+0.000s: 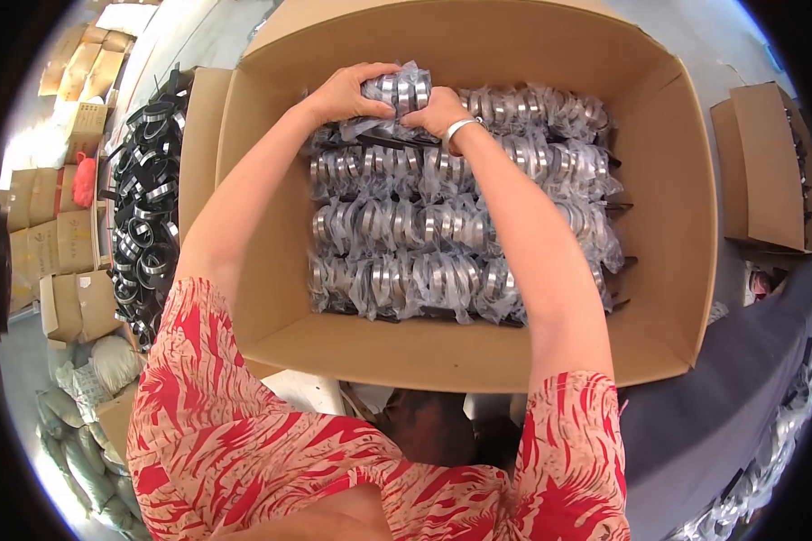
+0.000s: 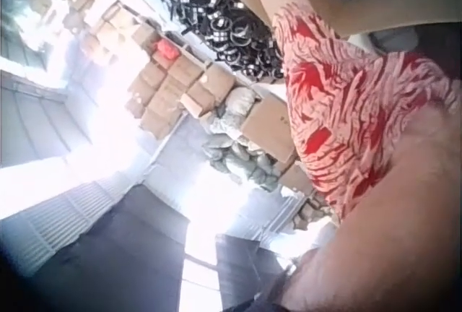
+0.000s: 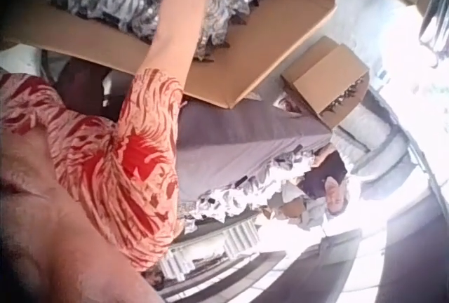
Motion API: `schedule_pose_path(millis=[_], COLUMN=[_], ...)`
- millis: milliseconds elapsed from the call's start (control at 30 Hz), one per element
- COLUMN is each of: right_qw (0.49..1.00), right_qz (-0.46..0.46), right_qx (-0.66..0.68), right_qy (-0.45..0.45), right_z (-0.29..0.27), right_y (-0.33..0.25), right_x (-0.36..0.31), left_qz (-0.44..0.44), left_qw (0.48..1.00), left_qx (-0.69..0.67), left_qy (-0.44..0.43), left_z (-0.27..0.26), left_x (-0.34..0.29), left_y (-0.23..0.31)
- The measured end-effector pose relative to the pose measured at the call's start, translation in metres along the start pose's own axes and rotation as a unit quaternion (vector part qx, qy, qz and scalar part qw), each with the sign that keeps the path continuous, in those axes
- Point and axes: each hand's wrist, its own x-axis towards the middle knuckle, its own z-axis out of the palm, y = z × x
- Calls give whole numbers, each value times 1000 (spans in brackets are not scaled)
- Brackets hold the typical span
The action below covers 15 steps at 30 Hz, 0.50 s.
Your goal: The person packs small metal clamps and small fasteners into plastic bags by hand, then places the filled bags into a large cardboard box.
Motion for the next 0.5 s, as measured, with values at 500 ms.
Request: schedule_pose_path(millis=[500], right_qw=[982], right_qz=[5], right_qx=[-188], right_qy=[26], right_z=[37], right_y=[63], right_x=[64], left_qz=[58], left_qw=[949], left_qx=[306], left_qy=[40], left_z=[33], left_x=[8], left_y=[-69])
